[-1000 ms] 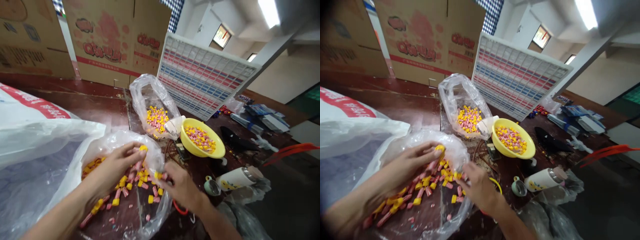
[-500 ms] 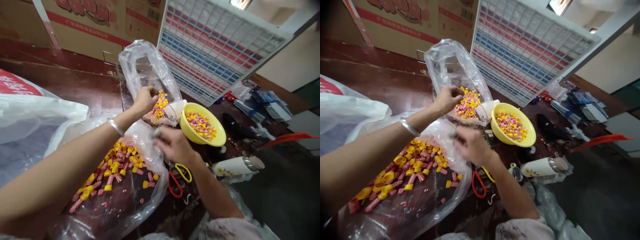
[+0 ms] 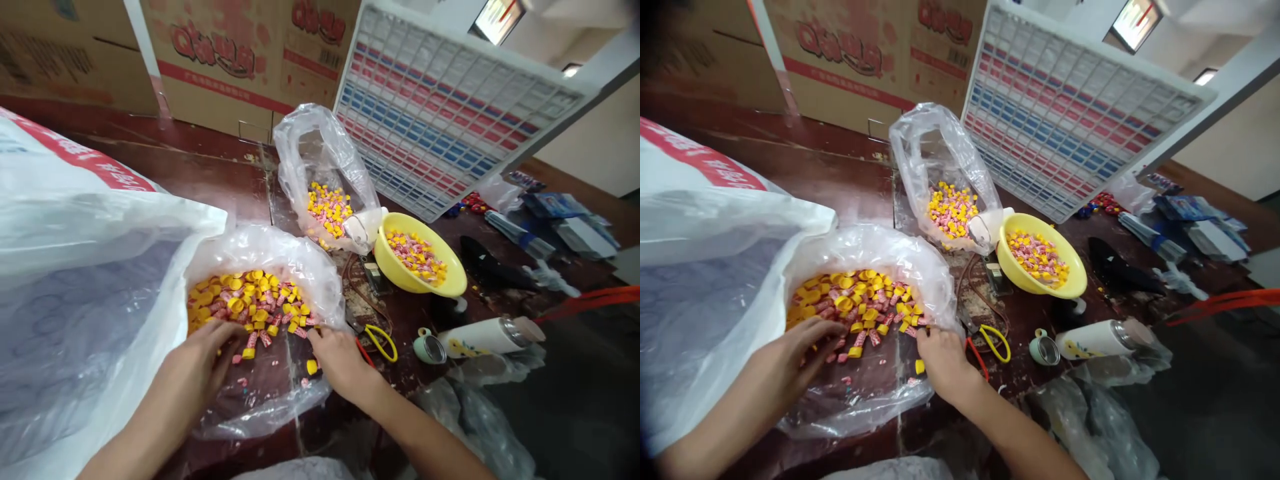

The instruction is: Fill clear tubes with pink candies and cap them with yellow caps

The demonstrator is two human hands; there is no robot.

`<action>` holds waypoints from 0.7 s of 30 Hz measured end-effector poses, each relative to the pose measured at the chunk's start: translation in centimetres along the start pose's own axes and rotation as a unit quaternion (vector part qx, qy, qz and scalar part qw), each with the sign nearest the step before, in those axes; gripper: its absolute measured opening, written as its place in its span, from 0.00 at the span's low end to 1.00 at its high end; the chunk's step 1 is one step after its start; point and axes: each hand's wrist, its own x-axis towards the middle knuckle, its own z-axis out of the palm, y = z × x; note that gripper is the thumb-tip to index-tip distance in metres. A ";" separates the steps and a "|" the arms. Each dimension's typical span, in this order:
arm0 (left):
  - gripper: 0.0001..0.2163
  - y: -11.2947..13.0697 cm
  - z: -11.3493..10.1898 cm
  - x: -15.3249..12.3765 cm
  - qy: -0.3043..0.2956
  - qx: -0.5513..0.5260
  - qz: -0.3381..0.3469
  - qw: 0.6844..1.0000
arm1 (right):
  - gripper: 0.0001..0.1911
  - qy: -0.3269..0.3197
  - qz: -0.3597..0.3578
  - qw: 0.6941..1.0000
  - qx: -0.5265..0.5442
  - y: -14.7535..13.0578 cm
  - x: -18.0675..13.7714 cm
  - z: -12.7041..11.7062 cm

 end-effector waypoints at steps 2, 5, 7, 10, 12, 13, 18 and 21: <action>0.12 -0.8 1.2 -1.9 -0.037 0.030 -0.003 0.999 | 0.16 0.013 -0.004 1.000 0.003 -0.2 0.0 0.2; 0.17 -0.3 3.4 -3.0 -0.070 0.111 0.020 0.991 | 0.09 0.086 -0.005 0.994 0.067 -0.4 -0.1 -0.1; 0.21 0.6 4.7 -2.7 -0.063 0.182 0.062 0.979 | 0.03 0.151 -0.003 0.980 0.129 -0.8 0.1 -0.5; 0.22 1.7 6.1 -1.2 -0.034 0.243 0.110 0.963 | 0.02 0.187 -0.014 0.967 0.174 -1.5 0.9 -0.9; 0.19 1.8 6.5 -0.3 -0.029 0.244 0.124 0.961 | 0.03 0.191 -0.017 0.965 0.181 -1.8 1.4 -0.8; 0.17 1.7 6.6 -0.1 -0.028 0.243 0.132 0.961 | 0.03 0.194 -0.013 0.964 0.183 -1.8 1.5 -0.7; 0.15 0.2 5.5 -3.1 0.016 0.185 0.153 0.971 | 0.07 0.206 -0.016 0.950 0.236 -1.2 1.1 -0.5; 0.11 0.0 4.0 -6.4 0.036 0.032 0.103 0.993 | 0.09 0.157 -0.027 0.924 0.349 -1.6 0.6 -0.6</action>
